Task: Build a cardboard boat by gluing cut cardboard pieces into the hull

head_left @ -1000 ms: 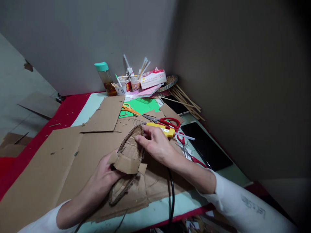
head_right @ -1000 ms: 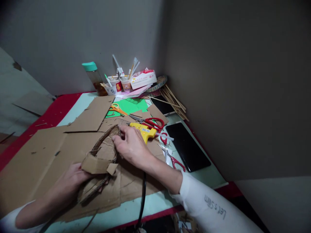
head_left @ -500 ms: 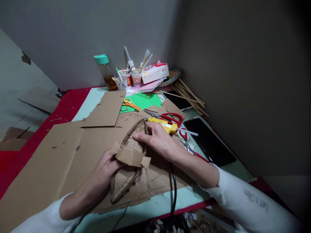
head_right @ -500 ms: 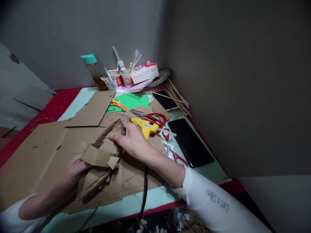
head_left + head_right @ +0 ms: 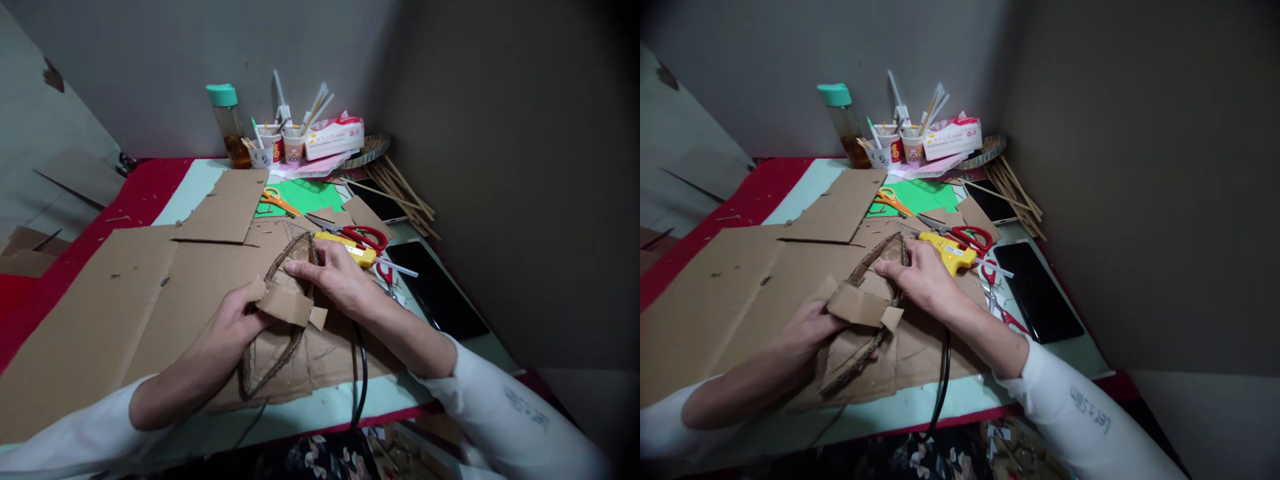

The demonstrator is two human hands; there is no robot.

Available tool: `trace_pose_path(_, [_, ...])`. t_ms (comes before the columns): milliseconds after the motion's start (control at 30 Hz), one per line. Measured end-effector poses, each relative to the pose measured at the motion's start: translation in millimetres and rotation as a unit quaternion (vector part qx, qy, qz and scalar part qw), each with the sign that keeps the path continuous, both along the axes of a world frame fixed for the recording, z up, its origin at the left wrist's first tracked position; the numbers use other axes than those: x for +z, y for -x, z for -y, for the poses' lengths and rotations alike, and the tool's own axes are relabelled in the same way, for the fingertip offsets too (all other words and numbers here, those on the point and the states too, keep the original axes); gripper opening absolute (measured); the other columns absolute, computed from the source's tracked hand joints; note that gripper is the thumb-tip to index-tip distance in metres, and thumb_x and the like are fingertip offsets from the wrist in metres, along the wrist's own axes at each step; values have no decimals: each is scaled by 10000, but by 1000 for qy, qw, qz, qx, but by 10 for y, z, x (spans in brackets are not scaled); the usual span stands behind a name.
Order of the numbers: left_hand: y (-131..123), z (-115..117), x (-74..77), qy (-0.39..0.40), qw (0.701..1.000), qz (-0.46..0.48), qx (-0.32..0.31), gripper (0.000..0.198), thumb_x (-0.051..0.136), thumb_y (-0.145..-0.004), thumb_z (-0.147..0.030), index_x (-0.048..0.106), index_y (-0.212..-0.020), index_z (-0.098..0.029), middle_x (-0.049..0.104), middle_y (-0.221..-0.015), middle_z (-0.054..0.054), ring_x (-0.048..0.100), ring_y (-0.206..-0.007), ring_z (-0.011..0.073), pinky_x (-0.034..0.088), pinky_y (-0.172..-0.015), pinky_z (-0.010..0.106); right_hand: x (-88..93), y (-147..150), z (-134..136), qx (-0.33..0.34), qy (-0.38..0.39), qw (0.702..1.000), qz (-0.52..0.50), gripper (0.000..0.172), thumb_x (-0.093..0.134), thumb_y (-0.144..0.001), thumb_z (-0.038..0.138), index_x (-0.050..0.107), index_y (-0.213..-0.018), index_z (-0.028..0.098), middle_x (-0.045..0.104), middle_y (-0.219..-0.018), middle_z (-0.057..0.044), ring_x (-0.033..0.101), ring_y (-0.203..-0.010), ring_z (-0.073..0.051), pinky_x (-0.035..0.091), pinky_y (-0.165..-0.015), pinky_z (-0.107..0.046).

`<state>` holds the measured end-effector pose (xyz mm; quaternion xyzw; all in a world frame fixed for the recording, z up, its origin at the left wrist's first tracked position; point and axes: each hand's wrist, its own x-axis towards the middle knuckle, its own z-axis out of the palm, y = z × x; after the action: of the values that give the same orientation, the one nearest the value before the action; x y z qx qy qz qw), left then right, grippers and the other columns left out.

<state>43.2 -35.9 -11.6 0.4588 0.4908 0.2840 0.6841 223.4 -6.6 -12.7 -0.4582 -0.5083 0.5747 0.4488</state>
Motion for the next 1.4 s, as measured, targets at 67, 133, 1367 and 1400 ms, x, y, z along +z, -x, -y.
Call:
trace_pose_path(67, [-9,-12,10,34,999,25,-28,324,780,-772,-442,724,-920,-159,785,-817,93,694,-528,227,546,-428,295,-14,-19,-32,3,-1,1000,-8,108,651,-817,183,692,-916,176,751,-874,-18,693,-798,-199,582,-756,-315])
trace_pose_path(133, [1,-3,26,45,997,45,-52,381,724,-832,-488,684,-1018,-158,787,-930,129,707,-562,222,542,-413,281,-10,-47,-57,4,-7,1000,-17,148,636,-826,188,697,-960,186,759,-897,-17,708,-825,-204,586,-778,-318])
trace_pose_path(1367, [5,-57,-95,18,988,143,55,179,706,-867,-304,759,-892,-134,732,-638,39,617,-445,150,522,-396,224,213,-27,232,-23,-39,997,-68,202,645,-956,361,504,-911,224,636,-669,76,536,-529,-69,433,-521,-174])
trace_pose_path(1400, [4,-55,-96,19,988,141,54,184,712,-862,-307,758,-894,-132,716,-608,32,616,-443,153,522,-395,225,212,-27,226,-20,-31,996,-79,206,651,-948,359,501,-907,224,631,-664,79,527,-519,-66,430,-515,-173])
